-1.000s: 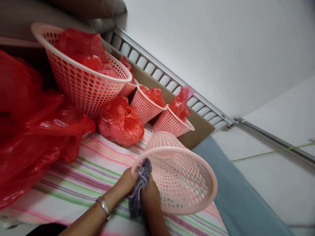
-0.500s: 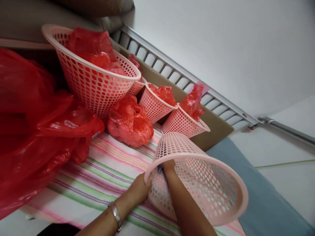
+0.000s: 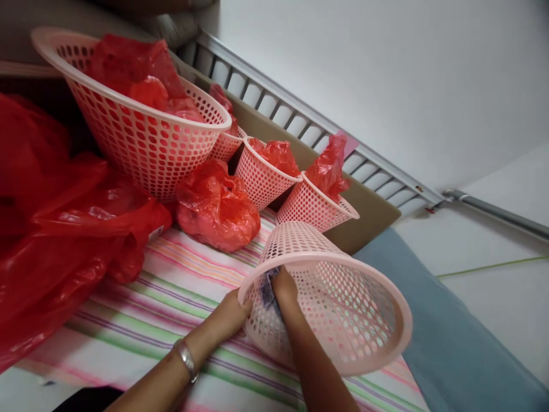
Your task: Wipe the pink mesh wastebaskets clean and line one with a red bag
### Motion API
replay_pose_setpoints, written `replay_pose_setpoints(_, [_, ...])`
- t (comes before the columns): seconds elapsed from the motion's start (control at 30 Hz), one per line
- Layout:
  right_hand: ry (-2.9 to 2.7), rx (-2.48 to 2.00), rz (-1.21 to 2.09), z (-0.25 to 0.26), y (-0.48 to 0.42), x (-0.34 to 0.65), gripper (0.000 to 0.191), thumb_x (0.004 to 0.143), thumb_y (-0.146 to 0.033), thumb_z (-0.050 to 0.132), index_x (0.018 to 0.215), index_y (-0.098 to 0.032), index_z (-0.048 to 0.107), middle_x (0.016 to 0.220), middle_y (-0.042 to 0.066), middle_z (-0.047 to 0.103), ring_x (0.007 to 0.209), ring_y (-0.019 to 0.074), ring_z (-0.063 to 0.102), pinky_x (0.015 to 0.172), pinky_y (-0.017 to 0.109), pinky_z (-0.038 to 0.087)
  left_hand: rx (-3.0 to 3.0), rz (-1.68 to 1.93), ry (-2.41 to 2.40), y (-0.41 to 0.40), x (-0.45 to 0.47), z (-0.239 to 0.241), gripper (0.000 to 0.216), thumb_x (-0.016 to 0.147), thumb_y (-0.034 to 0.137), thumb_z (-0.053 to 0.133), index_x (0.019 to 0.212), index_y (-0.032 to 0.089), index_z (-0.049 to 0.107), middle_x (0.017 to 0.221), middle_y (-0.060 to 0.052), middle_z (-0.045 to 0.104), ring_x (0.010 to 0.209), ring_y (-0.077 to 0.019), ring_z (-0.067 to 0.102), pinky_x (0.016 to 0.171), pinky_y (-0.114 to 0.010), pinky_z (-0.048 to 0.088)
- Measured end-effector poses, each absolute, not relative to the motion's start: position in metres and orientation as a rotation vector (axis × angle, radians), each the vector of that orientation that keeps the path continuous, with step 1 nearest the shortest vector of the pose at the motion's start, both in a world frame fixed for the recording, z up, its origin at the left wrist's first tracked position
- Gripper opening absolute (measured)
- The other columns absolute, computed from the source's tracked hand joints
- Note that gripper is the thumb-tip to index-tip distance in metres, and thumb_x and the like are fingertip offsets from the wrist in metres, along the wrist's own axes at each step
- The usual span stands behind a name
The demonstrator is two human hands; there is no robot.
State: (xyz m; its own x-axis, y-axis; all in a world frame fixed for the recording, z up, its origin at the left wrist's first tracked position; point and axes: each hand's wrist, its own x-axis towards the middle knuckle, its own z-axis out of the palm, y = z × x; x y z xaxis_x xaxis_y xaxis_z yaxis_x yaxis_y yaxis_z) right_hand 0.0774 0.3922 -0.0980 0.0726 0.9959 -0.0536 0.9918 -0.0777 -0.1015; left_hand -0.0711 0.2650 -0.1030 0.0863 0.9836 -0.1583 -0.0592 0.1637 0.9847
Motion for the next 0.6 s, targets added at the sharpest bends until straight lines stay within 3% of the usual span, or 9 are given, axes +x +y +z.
replay_pose_setpoints(0.2, [-2.158,-1.788,0.478,-0.098,0.288,0.082,0.042,0.087,-0.032,0.041,0.127,-0.021,0.047,0.119,0.008,0.063,0.106,0.0202,0.06,0.086,0.025,0.043,0.993,1.029,1.152,0.263,-0.062,-0.11,0.035,0.081,0.038,0.047,0.102,0.012,0.059,0.066,-0.006,0.068,0.047,-0.0187,0.062,0.041,-0.028,0.049])
replay_pose_setpoints(0.3, [-2.168,-1.762,0.523,-0.097,0.262,0.088,0.04,0.086,-0.033,0.042,0.123,-0.021,0.049,0.115,0.009,0.064,0.102,0.0209,0.061,0.082,0.025,0.043,0.982,1.016,1.137,0.262,-0.058,-0.111,0.036,0.081,0.039,0.048,0.103,0.012,0.059,0.07,-0.006,0.069,0.049,-0.0187,0.064,0.042,-0.027,0.05])
replay_pose_setpoints(0.43, [-2.165,-1.951,0.422,-0.095,0.281,0.088,0.034,0.086,-0.038,0.042,0.114,-0.022,0.053,0.106,0.008,0.067,0.094,0.0223,0.064,0.075,0.027,0.044,0.972,0.994,1.139,0.261,-0.055,-0.111,0.031,0.081,0.031,0.047,0.101,0.011,0.058,0.061,-0.004,0.065,0.041,-0.0151,0.058,0.037,-0.023,0.046])
replay_pose_setpoints(0.6, [-2.141,-2.239,0.124,-0.095,0.35,0.075,0.032,0.088,-0.03,0.04,0.114,-0.018,0.054,0.103,0.012,0.068,0.092,0.0233,0.065,0.076,0.03,0.045,0.983,1.0,1.123,0.261,-0.058,-0.111,0.036,0.08,0.031,0.048,0.108,0.013,0.059,0.075,-0.006,0.067,0.039,-0.012,0.056,0.035,-0.022,0.046])
